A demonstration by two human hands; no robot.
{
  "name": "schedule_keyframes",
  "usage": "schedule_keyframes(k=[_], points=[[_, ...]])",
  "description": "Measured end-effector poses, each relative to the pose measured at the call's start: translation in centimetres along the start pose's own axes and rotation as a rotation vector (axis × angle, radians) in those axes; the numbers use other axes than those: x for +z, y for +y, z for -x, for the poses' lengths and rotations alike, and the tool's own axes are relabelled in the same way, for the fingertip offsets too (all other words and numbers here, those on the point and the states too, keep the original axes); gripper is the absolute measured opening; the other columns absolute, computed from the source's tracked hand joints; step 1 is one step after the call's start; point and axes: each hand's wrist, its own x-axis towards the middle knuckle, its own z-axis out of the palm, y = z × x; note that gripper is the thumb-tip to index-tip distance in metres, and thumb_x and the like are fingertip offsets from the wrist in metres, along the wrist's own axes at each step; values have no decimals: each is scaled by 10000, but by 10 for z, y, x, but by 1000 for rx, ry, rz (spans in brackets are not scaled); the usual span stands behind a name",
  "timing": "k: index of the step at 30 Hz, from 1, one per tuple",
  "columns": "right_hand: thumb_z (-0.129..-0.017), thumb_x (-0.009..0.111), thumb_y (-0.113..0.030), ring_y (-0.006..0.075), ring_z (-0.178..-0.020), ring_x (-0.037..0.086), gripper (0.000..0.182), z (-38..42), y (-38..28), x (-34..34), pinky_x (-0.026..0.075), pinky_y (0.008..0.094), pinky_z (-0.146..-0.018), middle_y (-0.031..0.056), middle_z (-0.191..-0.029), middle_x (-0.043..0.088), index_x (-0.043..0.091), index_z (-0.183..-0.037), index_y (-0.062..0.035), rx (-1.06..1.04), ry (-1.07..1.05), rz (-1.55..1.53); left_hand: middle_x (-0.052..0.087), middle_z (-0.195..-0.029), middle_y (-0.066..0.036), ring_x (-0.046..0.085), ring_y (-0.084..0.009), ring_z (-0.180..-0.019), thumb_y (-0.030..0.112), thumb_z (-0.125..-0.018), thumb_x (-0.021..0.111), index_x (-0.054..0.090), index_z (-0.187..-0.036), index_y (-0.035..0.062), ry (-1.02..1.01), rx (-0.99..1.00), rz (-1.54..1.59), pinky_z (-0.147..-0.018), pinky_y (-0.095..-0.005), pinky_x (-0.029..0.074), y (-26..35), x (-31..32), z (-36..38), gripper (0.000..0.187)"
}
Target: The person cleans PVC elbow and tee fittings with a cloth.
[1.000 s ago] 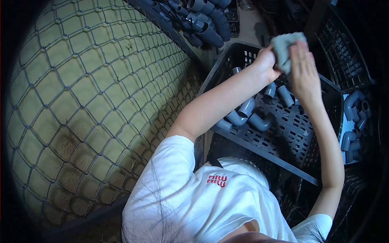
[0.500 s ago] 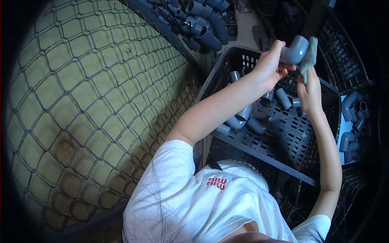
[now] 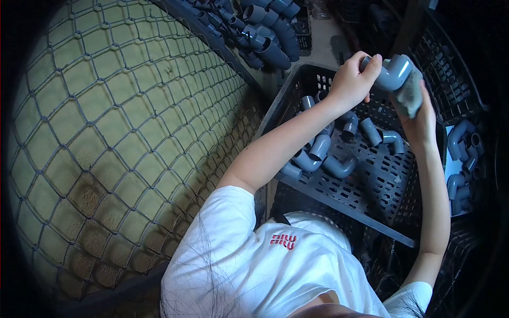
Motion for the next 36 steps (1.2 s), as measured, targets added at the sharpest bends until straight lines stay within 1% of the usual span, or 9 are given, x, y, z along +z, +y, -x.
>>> schedule_keyframes(k=[3,6,13,16,19,24,28,31,36], points=[[-1052,420,-430,169,-1174,542,511,-3,12,-5,415,355,-1015,88,-1259,548,456,-1383,-43,29,-96,78,597,-644,-50,593,-126,-470,492,-980,536,580,-988,21,55,41,-161,-465,-260,461,6,5,7,473],[-1057,387,-451,178,-1198,523,529,9,9,7,402,363,-1036,85,-1274,525,397,-1433,-80,-87,-50,243,623,-617,-72,634,-147,-492,493,-973,547,580,-986,25,128,114,-357,-476,-279,471,-5,9,6,470],[-1065,318,-471,228,-1297,465,534,21,21,22,371,394,-1078,135,-1325,501,341,-1476,-131,-224,1,103,648,-605,-108,656,-197,-506,466,-961,572,584,-993,29,168,145,-444,-511,-336,498,-4,14,11,439],[-1077,312,-379,296,-1260,508,447,-1,28,0,395,389,-1046,210,-1319,499,485,-1368,-87,-824,52,960,637,-610,-150,679,-284,-572,440,-942,609,588,-985,38,115,243,-421,-542,-378,506,-4,16,12,405],[-1075,328,-339,345,-1182,556,407,0,21,-6,450,395,-972,220,-1351,483,545,-1276,-59,-778,18,1127,640,-638,-171,690,-338,-632,429,-924,636,587,-966,51,44,232,-442,-545,-386,510,14,26,27,383],[-1061,344,-397,312,-777,653,434,-5,21,2,517,369,-786,185,-904,636,500,-1232,-29,-814,332,1009,648,-627,-143,684,-308,-599,421,-936,623,580,-963,47,44,304,-485,-526,-359,507,17,25,26,377],[-1051,305,-372,187,-770,547,442,-5,18,-10,438,333,-729,134,-909,599,514,-1188,-8,-668,110,755,646,-623,-125,678,-264,-560,430,-945,611,585,-958,37,96,324,-493,-505,-340,503,14,24,25,394],[-1013,363,-311,172,-944,546,431,-13,15,-24,427,307,-853,84,-1033,591,506,-1297,-20,-408,-103,632,627,-617,-67,642,-144,-497,458,-960,588,608,-974,23,118,152,-327,-466,-275,475,0,13,12,436],[-986,530,-243,140,-1001,580,431,-7,11,-14,463,283,-894,70,-1124,605,495,-1344,-6,-338,-197,612,630,-623,-71,641,-140,-507,450,-960,592,619,-999,34,172,213,-360,-476,-275,473,-5,2,3,419]])
